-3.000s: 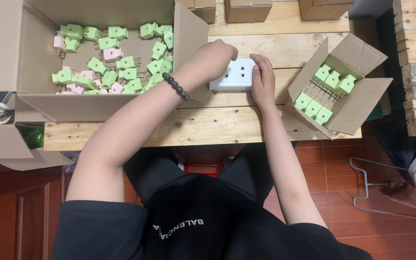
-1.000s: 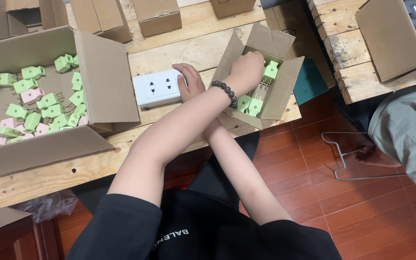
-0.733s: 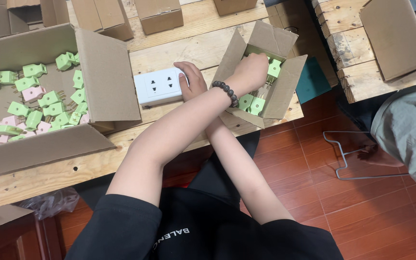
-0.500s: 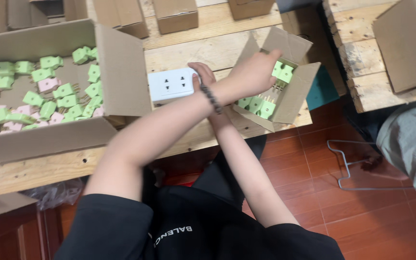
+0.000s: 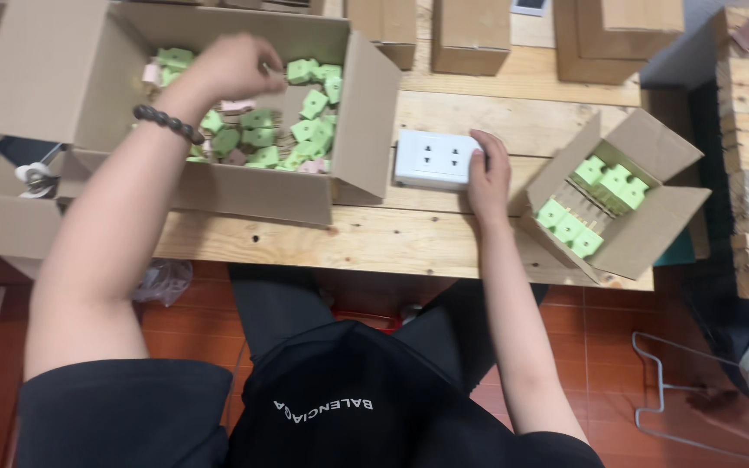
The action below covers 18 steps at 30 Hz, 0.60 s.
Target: The person picks up small green and pink electrical components from a large cardboard box, inserts them into a white multi-socket adapter, and then places the adapter into a smaller cardboard box. The process is repeated multiple times throughout the video.
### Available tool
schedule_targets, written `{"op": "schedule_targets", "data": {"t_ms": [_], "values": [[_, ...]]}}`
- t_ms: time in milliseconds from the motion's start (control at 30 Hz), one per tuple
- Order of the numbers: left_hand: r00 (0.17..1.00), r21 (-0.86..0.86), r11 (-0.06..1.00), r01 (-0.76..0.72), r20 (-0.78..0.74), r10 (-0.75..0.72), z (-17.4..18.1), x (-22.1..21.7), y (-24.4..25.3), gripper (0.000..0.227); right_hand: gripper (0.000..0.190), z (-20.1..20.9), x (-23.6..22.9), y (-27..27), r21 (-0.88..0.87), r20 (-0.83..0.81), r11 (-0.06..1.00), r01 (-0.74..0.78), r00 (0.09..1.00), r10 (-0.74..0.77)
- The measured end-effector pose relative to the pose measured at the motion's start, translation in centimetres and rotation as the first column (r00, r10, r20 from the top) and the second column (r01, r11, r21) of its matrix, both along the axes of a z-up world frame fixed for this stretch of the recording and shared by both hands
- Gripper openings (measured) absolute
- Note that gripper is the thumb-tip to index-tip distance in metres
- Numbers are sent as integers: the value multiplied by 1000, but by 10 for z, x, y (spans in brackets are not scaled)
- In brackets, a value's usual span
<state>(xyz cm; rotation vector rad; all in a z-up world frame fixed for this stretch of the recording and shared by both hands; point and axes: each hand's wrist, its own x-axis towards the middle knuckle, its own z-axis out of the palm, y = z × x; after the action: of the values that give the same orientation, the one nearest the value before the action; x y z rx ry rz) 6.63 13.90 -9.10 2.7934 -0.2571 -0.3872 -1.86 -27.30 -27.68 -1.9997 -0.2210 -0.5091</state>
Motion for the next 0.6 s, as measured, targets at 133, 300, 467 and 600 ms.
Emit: {"op": "schedule_targets", "data": {"t_ms": [133,300,467,600], "values": [[970,223,973,65,-244,-9,-25,-22,19,61,34,7,-3,4,-3,15,1000,-16,1000,16],[957,259,962,89,-290,-10,-37,-23,22,47,35,15,-6,9,-6,-29,1000,6,1000,-6],[991,268,956,115,-95,-93,-122,16,48,55,35,12,-6,6,39,-39,999,-13,999,14],[991,282,955,90,-120,-58,-102,7,32,54,34,9,-3,4,28,-10,1000,-8,1000,8]]}}
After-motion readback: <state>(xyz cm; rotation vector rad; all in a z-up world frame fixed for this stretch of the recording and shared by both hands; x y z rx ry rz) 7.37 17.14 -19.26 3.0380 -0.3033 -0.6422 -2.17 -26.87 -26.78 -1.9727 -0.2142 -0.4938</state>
